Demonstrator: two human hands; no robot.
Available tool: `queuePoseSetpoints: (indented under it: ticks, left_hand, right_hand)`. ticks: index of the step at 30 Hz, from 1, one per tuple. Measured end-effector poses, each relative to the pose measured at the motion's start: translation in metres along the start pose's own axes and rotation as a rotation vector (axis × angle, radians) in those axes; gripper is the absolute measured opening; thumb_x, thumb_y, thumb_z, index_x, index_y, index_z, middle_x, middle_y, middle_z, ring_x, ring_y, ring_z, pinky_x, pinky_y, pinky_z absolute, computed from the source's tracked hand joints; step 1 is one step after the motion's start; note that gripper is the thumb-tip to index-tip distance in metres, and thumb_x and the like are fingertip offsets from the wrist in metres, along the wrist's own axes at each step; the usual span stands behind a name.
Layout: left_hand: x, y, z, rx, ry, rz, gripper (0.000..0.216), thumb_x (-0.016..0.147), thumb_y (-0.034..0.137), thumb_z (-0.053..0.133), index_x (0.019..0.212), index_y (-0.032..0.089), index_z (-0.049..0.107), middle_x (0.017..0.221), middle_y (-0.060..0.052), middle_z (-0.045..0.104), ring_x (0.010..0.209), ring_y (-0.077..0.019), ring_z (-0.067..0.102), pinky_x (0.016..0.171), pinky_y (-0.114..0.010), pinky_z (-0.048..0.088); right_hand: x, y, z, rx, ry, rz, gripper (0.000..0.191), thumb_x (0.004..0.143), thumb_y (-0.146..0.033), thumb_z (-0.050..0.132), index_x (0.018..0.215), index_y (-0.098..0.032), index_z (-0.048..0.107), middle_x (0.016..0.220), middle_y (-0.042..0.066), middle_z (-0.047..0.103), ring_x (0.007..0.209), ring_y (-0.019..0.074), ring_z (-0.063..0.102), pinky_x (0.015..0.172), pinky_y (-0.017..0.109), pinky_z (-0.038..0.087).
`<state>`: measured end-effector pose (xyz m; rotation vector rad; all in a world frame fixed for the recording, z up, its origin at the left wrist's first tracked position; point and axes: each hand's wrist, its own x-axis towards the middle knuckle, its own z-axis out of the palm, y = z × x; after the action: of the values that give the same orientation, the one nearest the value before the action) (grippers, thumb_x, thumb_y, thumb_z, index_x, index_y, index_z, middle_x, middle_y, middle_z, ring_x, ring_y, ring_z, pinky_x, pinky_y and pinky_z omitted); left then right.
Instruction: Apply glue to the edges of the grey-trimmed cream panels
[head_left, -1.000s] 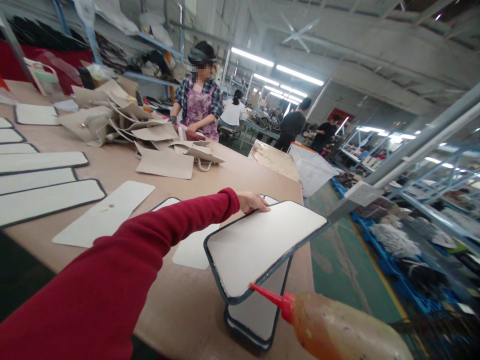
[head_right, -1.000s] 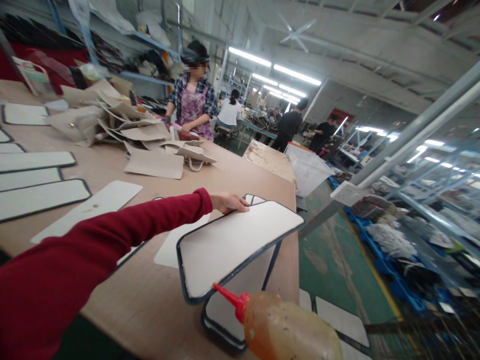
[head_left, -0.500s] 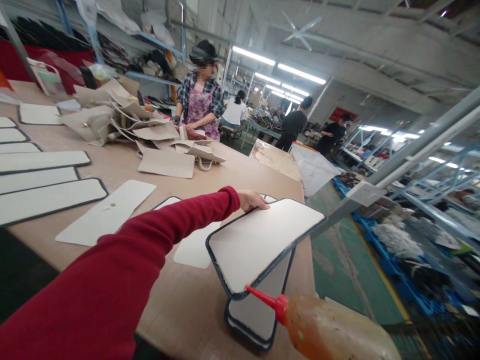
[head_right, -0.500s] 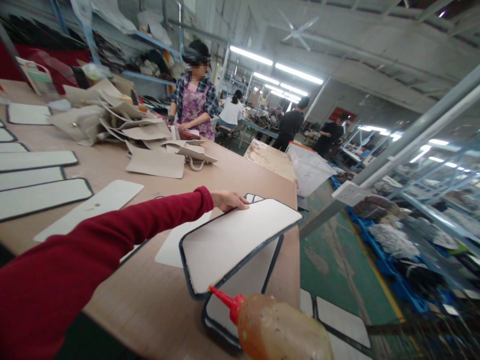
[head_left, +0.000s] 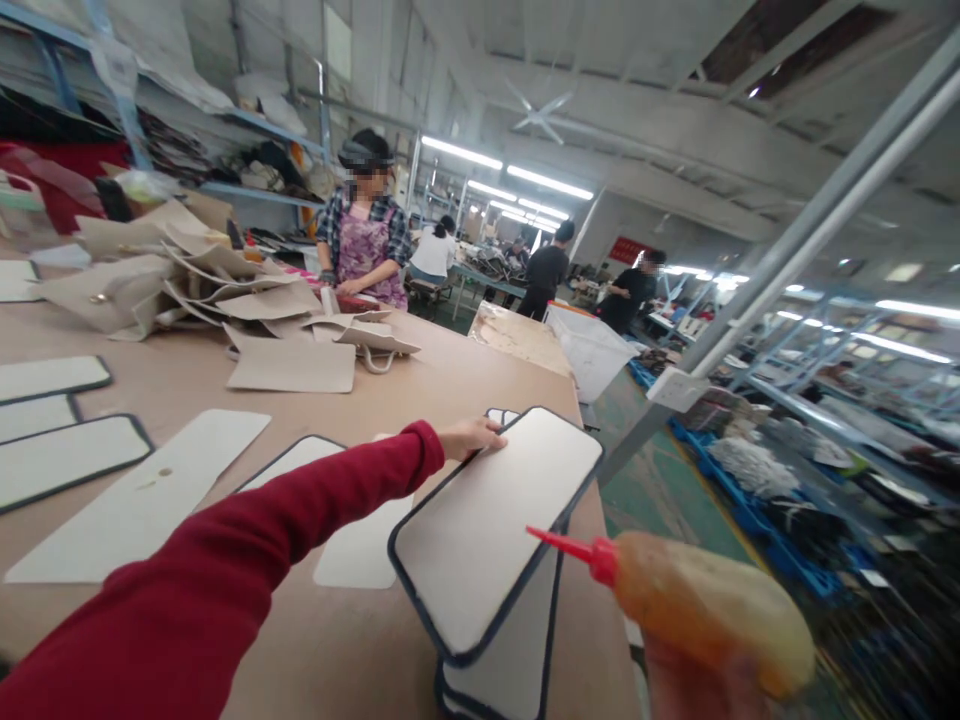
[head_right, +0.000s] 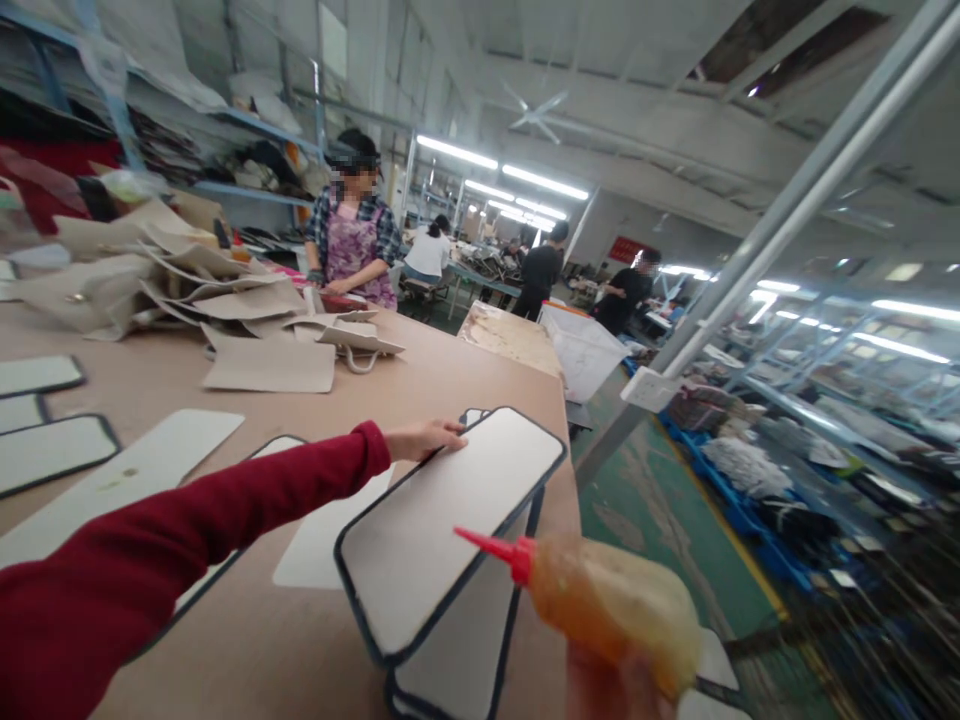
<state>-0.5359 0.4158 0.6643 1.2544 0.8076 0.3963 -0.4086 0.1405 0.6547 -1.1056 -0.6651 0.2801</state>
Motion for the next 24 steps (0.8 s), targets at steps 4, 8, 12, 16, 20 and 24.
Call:
queuePoseSetpoints:
  ticks: [4, 8, 12, 16, 20, 24]
  left_hand:
    - [-0.011, -0.006, 0.018, 0.051, -0.042, 0.052, 0.02, 0.066, 0.017, 0.067, 0.085, 0.014, 0.063, 0.068, -0.001, 0.067, 0.065, -0.0163, 0.064, 0.062, -0.024, 0.05]
    - [-0.018, -0.005, 0.028, 0.016, -0.094, 0.033, 0.019, 0.062, 0.016, 0.065, 0.081, 0.017, 0.064, 0.069, 0.0, 0.067, 0.063, -0.0145, 0.063, 0.057, -0.021, 0.048]
    - [-0.024, -0.006, 0.03, 0.038, -0.145, 0.063, 0.018, 0.06, 0.017, 0.062, 0.078, 0.019, 0.065, 0.073, 0.0, 0.068, 0.071, -0.0156, 0.063, 0.061, -0.021, 0.048]
    - [-0.033, -0.01, 0.03, 0.093, -0.196, 0.143, 0.018, 0.057, 0.017, 0.061, 0.075, 0.019, 0.066, 0.074, 0.002, 0.068, 0.078, -0.0168, 0.061, 0.065, -0.021, 0.046]
    - [-0.035, -0.015, 0.033, 0.127, -0.252, 0.236, 0.029, 0.051, 0.011, 0.056, 0.077, 0.016, 0.068, 0.067, 0.003, 0.066, 0.07, -0.0152, 0.058, 0.061, -0.021, 0.044]
    - [-0.029, -0.017, 0.031, 0.035, -0.21, 0.172, 0.04, 0.048, 0.011, 0.056, 0.086, 0.013, 0.068, 0.064, 0.001, 0.065, 0.063, -0.0151, 0.058, 0.056, -0.022, 0.044]
  right_hand:
    - [0.033, 0.006, 0.008, 0.183, 0.149, 0.004, 0.054, 0.056, -0.035, 0.08, 0.104, -0.021, 0.061, 0.1, 0.001, 0.062, 0.094, 0.0171, 0.059, 0.089, 0.029, 0.048]
    - [0.042, 0.013, 0.002, 0.182, 0.197, -0.032, 0.057, 0.053, -0.029, 0.083, 0.104, -0.021, 0.06, 0.097, -0.001, 0.063, 0.089, 0.0101, 0.058, 0.078, 0.014, 0.046]
    - [0.042, 0.017, -0.007, 0.207, 0.167, -0.035, 0.051, 0.058, -0.031, 0.081, 0.103, -0.02, 0.059, 0.096, 0.0, 0.063, 0.089, 0.012, 0.058, 0.076, 0.017, 0.049]
    - [0.04, 0.025, -0.014, 0.219, 0.152, -0.005, 0.057, 0.06, -0.032, 0.08, 0.11, -0.018, 0.057, 0.102, 0.003, 0.062, 0.093, 0.0151, 0.059, 0.078, 0.02, 0.049]
    - [0.035, 0.029, -0.021, 0.215, 0.174, 0.016, 0.058, 0.059, -0.031, 0.08, 0.11, -0.019, 0.056, 0.103, 0.002, 0.062, 0.095, 0.0142, 0.058, 0.079, 0.018, 0.048]
    - [0.014, 0.042, -0.033, 0.139, 0.154, 0.022, 0.055, 0.063, -0.031, 0.078, 0.112, -0.02, 0.056, 0.097, 0.0, 0.063, 0.086, 0.0118, 0.06, 0.074, 0.014, 0.048]
